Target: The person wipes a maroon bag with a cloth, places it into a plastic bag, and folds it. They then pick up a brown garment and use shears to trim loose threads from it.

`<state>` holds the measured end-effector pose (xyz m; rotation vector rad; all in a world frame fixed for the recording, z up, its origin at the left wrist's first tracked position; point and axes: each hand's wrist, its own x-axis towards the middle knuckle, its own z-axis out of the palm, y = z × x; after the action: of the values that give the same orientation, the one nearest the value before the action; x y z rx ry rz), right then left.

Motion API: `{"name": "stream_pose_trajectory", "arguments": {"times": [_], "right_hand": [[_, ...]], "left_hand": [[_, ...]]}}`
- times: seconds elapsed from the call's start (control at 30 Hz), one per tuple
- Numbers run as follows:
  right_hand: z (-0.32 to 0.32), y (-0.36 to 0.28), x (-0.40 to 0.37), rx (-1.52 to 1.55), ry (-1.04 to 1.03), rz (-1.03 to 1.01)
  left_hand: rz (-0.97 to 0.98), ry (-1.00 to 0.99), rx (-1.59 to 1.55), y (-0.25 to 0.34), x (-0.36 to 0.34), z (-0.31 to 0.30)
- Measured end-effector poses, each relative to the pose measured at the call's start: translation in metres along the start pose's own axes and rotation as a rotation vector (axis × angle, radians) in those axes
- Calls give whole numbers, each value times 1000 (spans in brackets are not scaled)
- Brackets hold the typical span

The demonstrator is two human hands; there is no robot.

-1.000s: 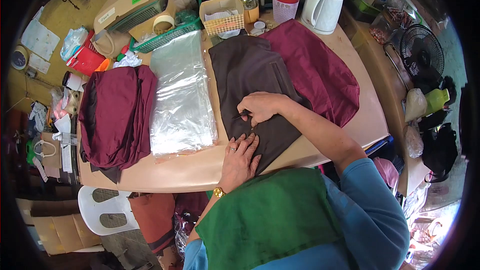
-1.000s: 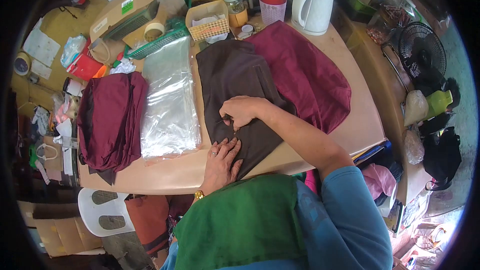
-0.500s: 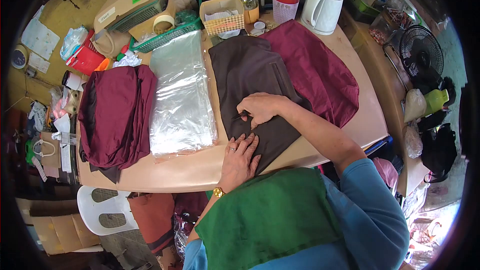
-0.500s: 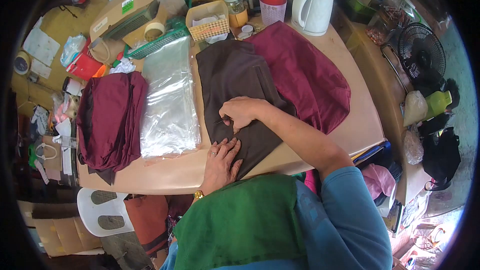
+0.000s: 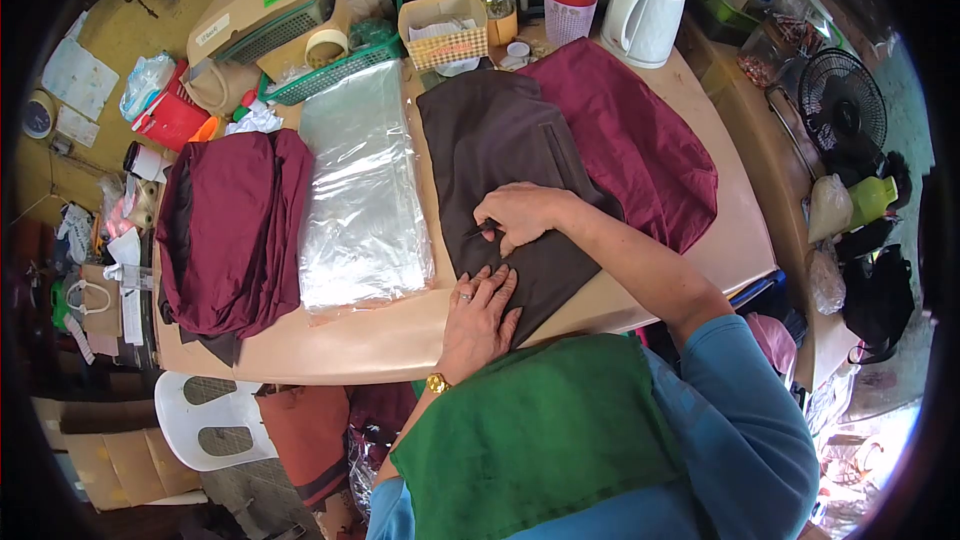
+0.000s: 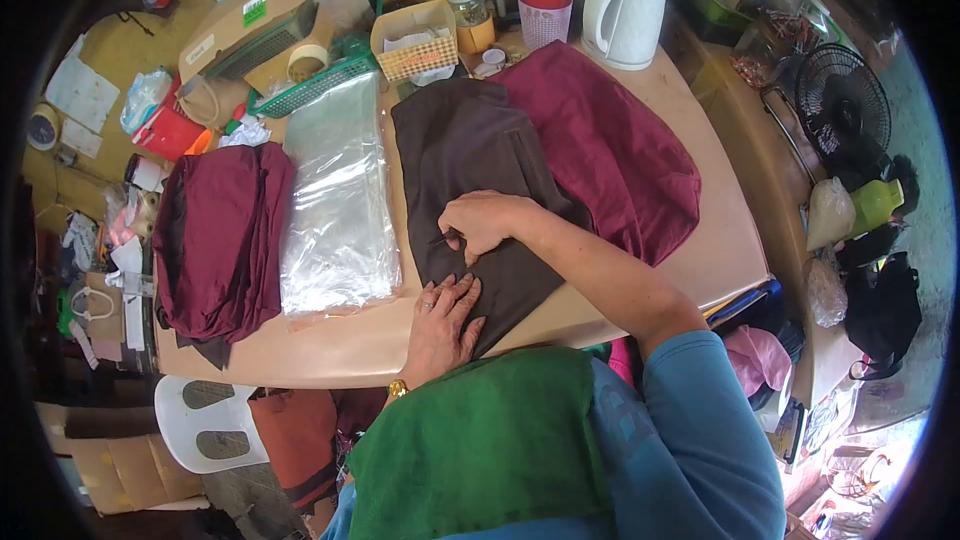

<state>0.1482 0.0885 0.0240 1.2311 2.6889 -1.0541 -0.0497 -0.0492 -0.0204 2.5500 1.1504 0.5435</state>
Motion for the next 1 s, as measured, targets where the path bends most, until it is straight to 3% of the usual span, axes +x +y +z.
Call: {"name": "stream_pose_trajectory", "arguments": {"times": [0.6, 0.73, 1.0], "right_hand": [[4, -4, -3, -75, 73, -32], [4, 6, 2, 20, 6, -44], [9, -3, -2, -118, 133, -6]], "left_hand": [[2, 2, -13, 0, -1, 1], [0, 3, -9, 0, 0, 1], [-21, -6, -34, 4, 1, -3]]}}
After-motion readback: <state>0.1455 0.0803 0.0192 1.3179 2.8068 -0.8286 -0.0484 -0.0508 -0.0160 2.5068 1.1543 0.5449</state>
